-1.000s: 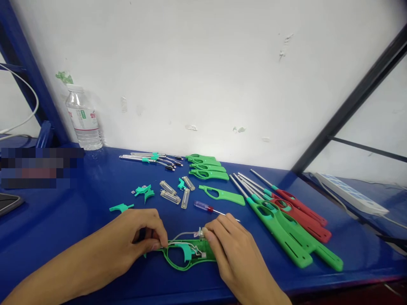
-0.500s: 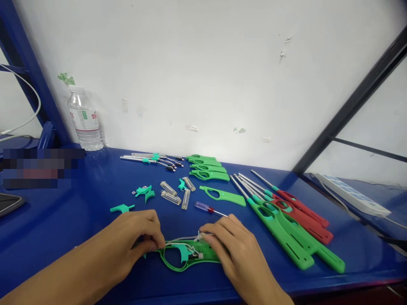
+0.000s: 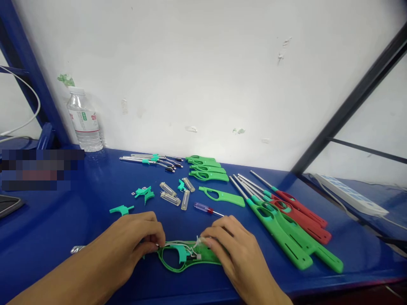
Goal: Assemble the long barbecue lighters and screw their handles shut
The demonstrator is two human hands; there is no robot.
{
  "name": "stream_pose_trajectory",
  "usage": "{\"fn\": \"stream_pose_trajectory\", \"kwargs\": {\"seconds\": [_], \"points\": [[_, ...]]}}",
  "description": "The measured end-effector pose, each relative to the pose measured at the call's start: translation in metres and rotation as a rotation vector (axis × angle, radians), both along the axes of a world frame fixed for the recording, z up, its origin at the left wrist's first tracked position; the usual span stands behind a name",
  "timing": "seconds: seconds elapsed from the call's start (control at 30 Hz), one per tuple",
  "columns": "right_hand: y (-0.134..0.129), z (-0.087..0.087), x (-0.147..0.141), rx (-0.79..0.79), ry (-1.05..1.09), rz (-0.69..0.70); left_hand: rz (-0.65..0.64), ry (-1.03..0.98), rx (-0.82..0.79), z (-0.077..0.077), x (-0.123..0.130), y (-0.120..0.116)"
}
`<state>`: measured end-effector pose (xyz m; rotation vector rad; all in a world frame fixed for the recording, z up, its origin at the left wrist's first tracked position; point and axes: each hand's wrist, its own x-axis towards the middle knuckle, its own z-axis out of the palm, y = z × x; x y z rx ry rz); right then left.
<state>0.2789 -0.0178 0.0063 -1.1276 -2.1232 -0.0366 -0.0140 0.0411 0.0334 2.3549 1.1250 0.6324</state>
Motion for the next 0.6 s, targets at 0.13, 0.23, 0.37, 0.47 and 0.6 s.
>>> {"fn": "stream_pose_trajectory", "kwargs": {"seconds": [0.13, 0.23, 0.37, 0.47, 0.6], "points": [[0.0005, -0.0014, -0.0005, 0.0, -0.019, -0.01, -0.006, -0.004, 0.005, -0.0045, -0.0013, -0.0031], [0.0008, -0.0019, -0.0011, -0.019, -0.025, -0.016, -0.055, 0.015, 0.009, -0.006, -0.0022, -0.0048], [0.0003, -0.0019, -0.0007, -0.054, -0.023, -0.015, -0.07, 0.031, -0.038, -0.0044, -0.0028, -0.0026], [-0.0004, -0.0011, -0.0007, -0.075, -0.017, -0.012, -0.078, 0.023, -0.018, -0.0042, -0.0019, -0.0002], [-0.0013, 0.0008, -0.0018, -0.098, -0.007, -0.019, -0.097, 0.027, -0.003, -0.006, -0.0014, 0.0014]]}}
